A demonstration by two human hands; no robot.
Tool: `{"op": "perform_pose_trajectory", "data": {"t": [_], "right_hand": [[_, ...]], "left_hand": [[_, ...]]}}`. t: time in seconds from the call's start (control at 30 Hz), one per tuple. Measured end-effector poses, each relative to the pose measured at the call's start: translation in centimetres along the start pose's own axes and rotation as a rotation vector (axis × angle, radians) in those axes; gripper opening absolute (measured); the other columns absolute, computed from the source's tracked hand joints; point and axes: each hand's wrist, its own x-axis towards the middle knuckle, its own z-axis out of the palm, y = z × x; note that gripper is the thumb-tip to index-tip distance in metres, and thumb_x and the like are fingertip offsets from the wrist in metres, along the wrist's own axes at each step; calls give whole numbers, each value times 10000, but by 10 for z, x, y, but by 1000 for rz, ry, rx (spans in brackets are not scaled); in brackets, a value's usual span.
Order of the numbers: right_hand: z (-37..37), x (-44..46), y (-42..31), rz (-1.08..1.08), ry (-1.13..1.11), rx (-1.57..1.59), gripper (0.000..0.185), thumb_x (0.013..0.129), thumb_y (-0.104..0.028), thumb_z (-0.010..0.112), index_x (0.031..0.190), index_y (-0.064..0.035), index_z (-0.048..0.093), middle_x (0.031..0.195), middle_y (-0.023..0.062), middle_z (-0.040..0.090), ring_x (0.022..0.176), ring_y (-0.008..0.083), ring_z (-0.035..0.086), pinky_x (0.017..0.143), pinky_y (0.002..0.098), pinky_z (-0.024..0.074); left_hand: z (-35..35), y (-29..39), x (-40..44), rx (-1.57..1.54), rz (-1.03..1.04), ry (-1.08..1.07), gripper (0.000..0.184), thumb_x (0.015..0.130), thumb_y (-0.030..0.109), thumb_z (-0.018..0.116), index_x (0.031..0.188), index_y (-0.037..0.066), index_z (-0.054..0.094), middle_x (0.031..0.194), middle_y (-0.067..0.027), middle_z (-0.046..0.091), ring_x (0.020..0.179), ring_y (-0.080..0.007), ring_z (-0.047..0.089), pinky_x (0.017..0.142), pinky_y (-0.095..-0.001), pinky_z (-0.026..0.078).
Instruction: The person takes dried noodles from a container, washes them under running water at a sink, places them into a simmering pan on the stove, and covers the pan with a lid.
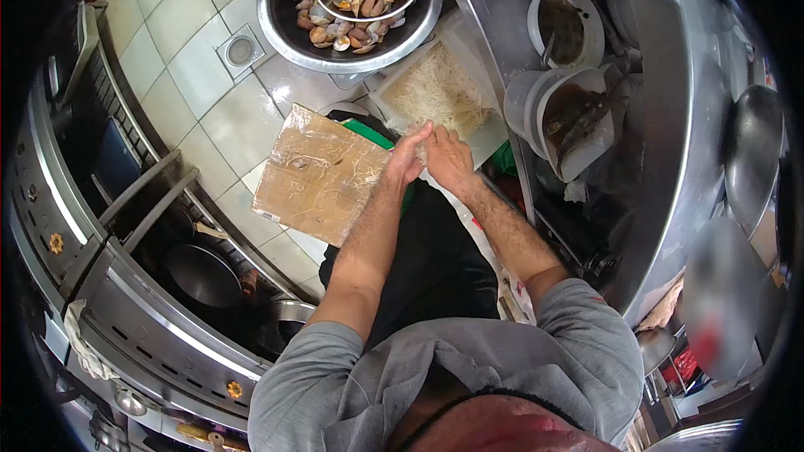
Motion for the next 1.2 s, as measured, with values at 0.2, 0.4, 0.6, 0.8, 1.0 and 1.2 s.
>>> {"op": "perform_pose_trajectory", "data": {"t": [0.2,0.4,0.6,0.8,1.0,1.2], "right_hand": [[-20,-11,-4,-132,-94,167,409,739,-44,582,1136,2,496,1061,190,486,993,338,489,852,405,419],[-23,-21,22,-41,166,683,424,765,-133,645,1162,-37,529,1044,150,547,967,270,534,835,353,428],[71,49,99,355,306,557,259,766,-156,627,984,-15,621,869,121,645,786,274,602,733,350,466],[112,150,92,675,341,639,649,717,-234,681,1275,-28,423,1268,195,467,1159,321,459,949,369,391],[79,202,60,858,125,765,745,696,-200,708,1302,33,342,1311,210,418,1209,300,420,977,370,370],[177,207,125,789,352,965,512,725,-140,685,1174,4,487,1012,170,620,947,265,584,848,325,435]], "left_hand": [[-17,14,7,61,-35,-10,433,742,115,670,1129,14,505,1067,-127,561,962,-237,568,820,-356,478],[-22,21,5,107,12,-45,502,723,22,644,1190,11,459,1025,-132,573,907,-246,598,766,-348,523],[-27,17,-21,74,69,-78,489,722,-61,614,1180,14,461,1056,-125,569,941,-255,585,814,-383,500],[-31,16,-45,89,63,16,544,732,-44,618,1233,20,416,1049,-133,559,930,-258,586,801,-393,510],[-37,15,-57,107,51,60,522,721,-60,622,1205,21,444,1030,-102,562,911,-223,581,816,-383,496],[-42,10,-49,114,59,57,503,722,-68,624,1191,6,456,1018,-104,576,905,-213,586,805,-369,501]]}}
